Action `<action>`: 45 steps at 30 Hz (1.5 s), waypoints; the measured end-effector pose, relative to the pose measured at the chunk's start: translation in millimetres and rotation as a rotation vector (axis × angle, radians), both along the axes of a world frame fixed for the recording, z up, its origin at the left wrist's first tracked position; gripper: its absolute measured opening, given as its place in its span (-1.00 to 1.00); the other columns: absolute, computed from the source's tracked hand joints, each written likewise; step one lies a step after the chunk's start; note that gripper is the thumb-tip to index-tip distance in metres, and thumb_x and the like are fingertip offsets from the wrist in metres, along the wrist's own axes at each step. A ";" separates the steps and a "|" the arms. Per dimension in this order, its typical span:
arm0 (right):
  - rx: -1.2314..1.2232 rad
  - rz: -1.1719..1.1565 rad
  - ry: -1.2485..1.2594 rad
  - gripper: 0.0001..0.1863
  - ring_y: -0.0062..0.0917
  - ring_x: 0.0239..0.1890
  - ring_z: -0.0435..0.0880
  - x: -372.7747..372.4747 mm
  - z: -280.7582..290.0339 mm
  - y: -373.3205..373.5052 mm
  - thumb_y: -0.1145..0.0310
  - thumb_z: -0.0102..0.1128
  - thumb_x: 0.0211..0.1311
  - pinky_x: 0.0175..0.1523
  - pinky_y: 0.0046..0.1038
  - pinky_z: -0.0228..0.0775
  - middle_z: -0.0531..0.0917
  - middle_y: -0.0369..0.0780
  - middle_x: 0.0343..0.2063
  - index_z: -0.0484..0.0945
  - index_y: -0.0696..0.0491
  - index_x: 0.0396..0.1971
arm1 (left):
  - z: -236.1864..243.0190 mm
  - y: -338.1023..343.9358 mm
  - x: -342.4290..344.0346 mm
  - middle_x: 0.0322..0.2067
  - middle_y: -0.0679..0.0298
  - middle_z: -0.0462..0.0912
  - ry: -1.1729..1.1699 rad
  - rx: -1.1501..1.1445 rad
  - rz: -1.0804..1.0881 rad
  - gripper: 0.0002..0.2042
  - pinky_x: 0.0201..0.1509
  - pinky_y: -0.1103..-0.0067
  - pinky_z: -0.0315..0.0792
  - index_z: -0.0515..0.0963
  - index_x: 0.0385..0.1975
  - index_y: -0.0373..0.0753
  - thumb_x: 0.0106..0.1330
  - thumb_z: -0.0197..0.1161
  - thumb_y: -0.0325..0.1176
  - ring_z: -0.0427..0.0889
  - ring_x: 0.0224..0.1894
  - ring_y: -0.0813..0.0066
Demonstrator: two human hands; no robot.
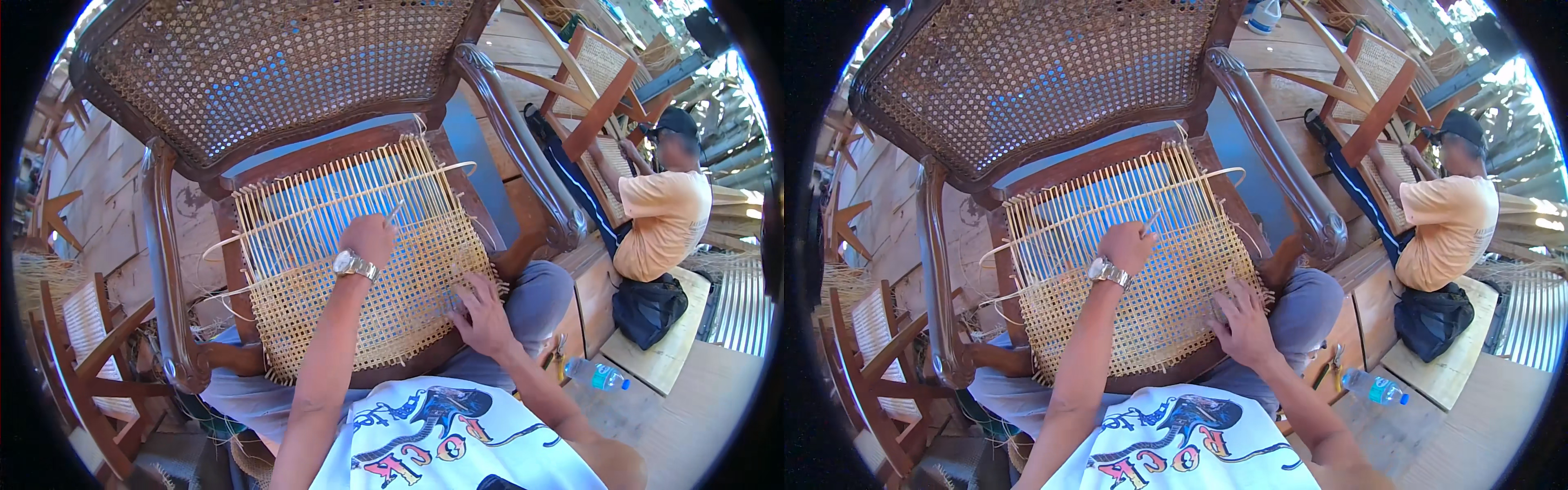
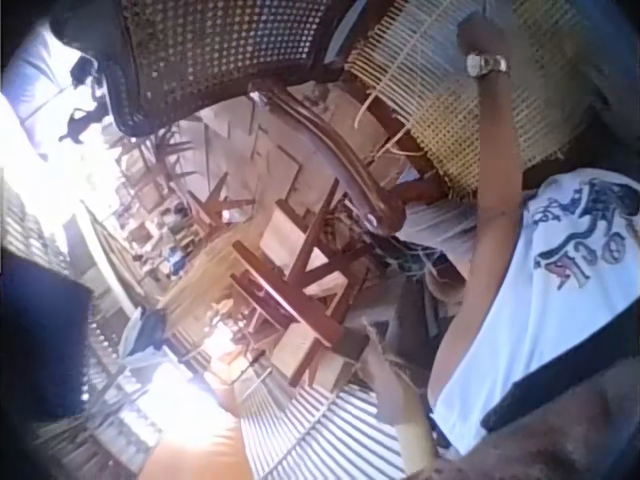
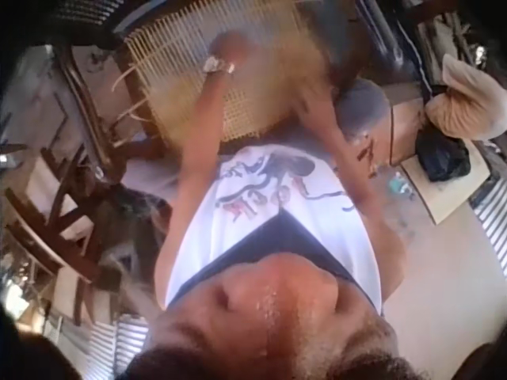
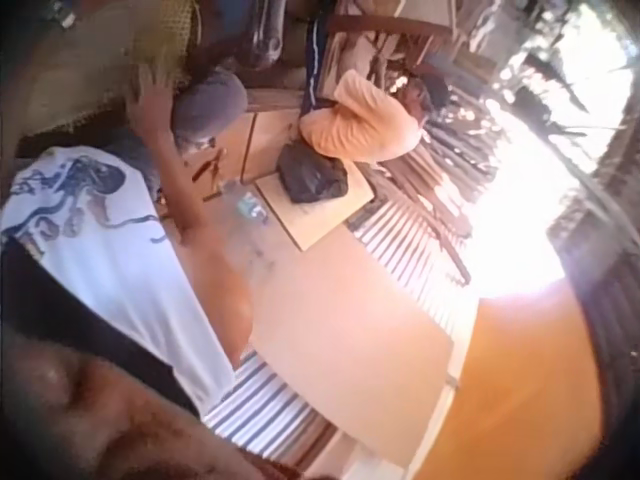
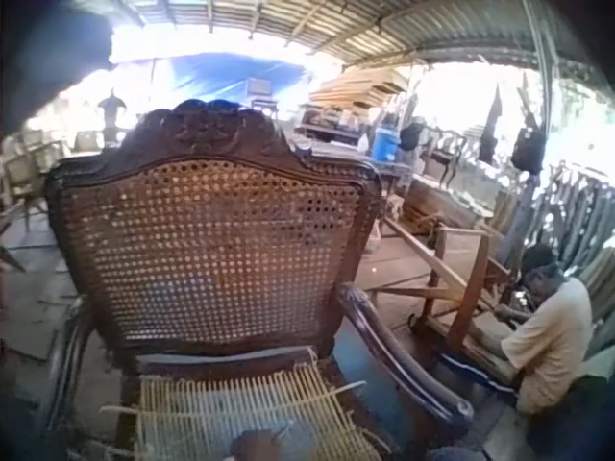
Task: Weave rattan strips onto a chair seat frame to create a mesh pattern.
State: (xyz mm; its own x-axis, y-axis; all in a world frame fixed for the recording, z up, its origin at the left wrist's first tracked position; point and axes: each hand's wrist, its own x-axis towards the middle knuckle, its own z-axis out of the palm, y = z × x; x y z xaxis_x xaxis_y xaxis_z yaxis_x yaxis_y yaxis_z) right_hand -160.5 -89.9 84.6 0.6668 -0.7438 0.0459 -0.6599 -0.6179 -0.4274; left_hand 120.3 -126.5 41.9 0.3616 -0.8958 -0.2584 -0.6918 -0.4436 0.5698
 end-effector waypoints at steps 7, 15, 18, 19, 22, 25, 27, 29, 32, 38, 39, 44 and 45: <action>0.134 -0.074 -0.152 -0.45 -0.01 0.18 0.40 3.9 -11.5 -14.7 0.35 0.35 0.11 0.30 -0.08 0.23 0.44 0.01 0.12 0.43 0.12 0.12 | 9.3 29.5 42.3 -0.50 0.01 0.65 -0.146 0.029 0.052 -0.66 -0.31 0.20 0.48 0.62 -0.47 -0.26 0.23 0.32 -0.05 0.64 -0.41 0.00; -0.023 0.251 0.032 -0.46 -0.05 0.24 0.40 34.1 3.8 -43.9 0.19 0.31 0.19 0.31 -0.16 0.25 0.47 -0.02 0.14 0.46 0.07 0.15 | 9.8 84.5 53.0 -0.46 -0.03 0.64 -0.139 -0.039 0.225 -0.64 -0.29 0.21 0.46 0.66 -0.40 -0.26 0.21 0.35 -0.02 0.64 -0.39 0.02; 0.113 0.238 -0.015 -0.50 -0.10 0.20 0.46 22.5 16.4 -44.8 0.17 0.29 0.22 0.26 -0.21 0.32 0.51 -0.04 0.09 0.49 0.07 0.11 | 71.5 131.6 49.9 -0.01 0.01 0.59 -0.236 0.020 0.298 -0.68 -0.04 0.29 0.50 0.64 -0.06 -0.20 0.27 0.32 -0.17 0.64 -0.12 0.04; 0.226 0.194 -0.108 -0.53 -0.13 0.15 0.50 24.9 21.8 -45.3 0.17 0.29 0.24 0.22 -0.23 0.36 0.54 -0.05 0.05 0.51 0.07 0.08 | 69.4 164.5 58.2 0.05 -0.01 0.55 -0.382 -0.155 0.274 -0.65 0.05 0.29 0.50 0.60 0.04 -0.18 0.29 0.31 -0.22 0.62 -0.04 0.01; 0.242 0.135 -0.251 -0.57 -0.15 0.05 0.57 29.8 21.6 -43.2 0.21 0.26 0.27 0.12 -0.23 0.44 0.59 -0.07 -0.04 0.52 0.09 0.06 | 122.5 202.3 20.8 0.06 -0.02 0.52 -0.369 -0.360 0.406 -0.67 0.11 0.27 0.47 0.61 0.02 -0.18 0.30 0.31 -0.22 0.57 0.06 -0.03; 0.340 0.055 -0.441 -0.65 -0.14 -0.02 0.58 46.8 16.4 -28.2 0.26 0.24 0.28 0.06 -0.21 0.46 0.60 -0.11 -0.11 0.53 0.10 0.00 | 100.2 212.3 -17.5 0.11 0.00 0.47 -0.286 -0.228 0.140 -0.71 0.04 0.29 0.51 0.63 -0.03 -0.12 0.24 0.33 -0.31 0.55 0.08 0.02; 0.265 0.111 -0.388 -0.67 -0.14 -0.04 0.58 49.0 5.7 -17.2 0.26 0.24 0.27 0.04 -0.21 0.46 0.60 -0.12 -0.13 0.54 0.11 -0.04 | 56.4 202.2 -39.2 0.15 0.02 0.44 -0.354 -0.199 -0.045 -0.68 0.03 0.25 0.51 0.63 -0.03 -0.06 0.19 0.38 -0.30 0.55 0.06 0.01; 0.162 0.222 -0.309 -0.71 -0.15 -0.07 0.58 47.7 7.3 -7.3 0.28 0.24 0.26 0.02 -0.21 0.45 0.60 -0.13 -0.17 0.55 0.10 -0.09 | 4.2 202.8 -42.9 0.21 0.05 0.40 -0.367 -0.299 -0.119 -0.63 0.03 0.19 0.50 0.61 -0.01 -0.01 0.15 0.41 -0.25 0.53 0.07 -0.03; 0.250 0.210 -0.282 -0.71 -0.16 -0.11 0.57 20.4 17.5 8.8 0.26 0.26 0.23 -0.03 -0.22 0.45 0.57 -0.13 -0.20 0.57 0.07 -0.11 | -2.3 197.4 -42.5 0.28 0.05 0.33 -0.324 -0.341 -0.119 -0.56 0.22 0.14 0.33 0.60 0.01 -0.11 0.09 0.46 -0.23 0.44 0.15 -0.02; 0.286 0.087 -0.285 -0.73 -0.13 -0.08 0.57 -39.8 24.0 39.1 0.32 0.26 0.22 0.00 -0.22 0.44 0.59 -0.09 -0.20 0.58 0.11 -0.13 | 18.9 182.7 -11.9 0.31 0.07 0.31 -0.143 -0.275 -0.243 -0.51 0.30 0.16 0.27 0.56 0.07 -0.17 0.15 0.42 -0.12 0.34 0.27 -0.02; 0.293 0.072 -0.240 -0.72 -0.15 -0.08 0.58 -43.3 23.8 41.1 0.33 0.28 0.22 0.01 -0.24 0.45 0.60 -0.08 -0.19 0.58 0.12 -0.11 | 24.1 165.7 -8.9 0.30 0.07 0.33 -0.261 -0.412 -0.165 -0.51 0.33 0.12 0.22 0.56 0.06 -0.18 0.16 0.41 -0.10 0.34 0.27 -0.03; 0.314 0.175 -0.195 -0.72 -0.16 -0.13 0.61 -34.1 19.6 36.4 0.37 0.28 0.20 -0.02 -0.26 0.48 0.63 -0.05 -0.18 0.59 0.15 -0.11 | 15.3 101.6 26.4 0.03 0.19 0.61 -0.838 -0.255 -0.099 -0.64 0.28 -0.05 0.19 0.68 -0.15 -0.11 0.29 0.17 0.01 0.49 0.16 0.07; 0.349 0.179 -0.191 -0.73 -0.17 -0.16 0.62 -33.4 23.3 31.2 0.40 0.27 0.20 -0.05 -0.27 0.49 0.63 -0.05 -0.19 0.58 0.16 -0.12 | 9.4 80.6 33.6 -0.12 0.21 0.69 -0.651 0.062 -0.153 -0.71 0.18 -0.07 0.24 0.71 -0.25 -0.09 0.29 0.12 -0.09 0.57 0.05 0.13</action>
State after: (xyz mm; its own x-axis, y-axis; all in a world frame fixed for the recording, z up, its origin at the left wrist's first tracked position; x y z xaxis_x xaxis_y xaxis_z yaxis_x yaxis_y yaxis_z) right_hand -193.9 -58.7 107.9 0.7907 -0.6099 -0.0527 -0.4439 -0.5120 -0.7354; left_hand 154.0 -45.9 51.3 0.3316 -0.9397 -0.0831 -0.9432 -0.3321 -0.0087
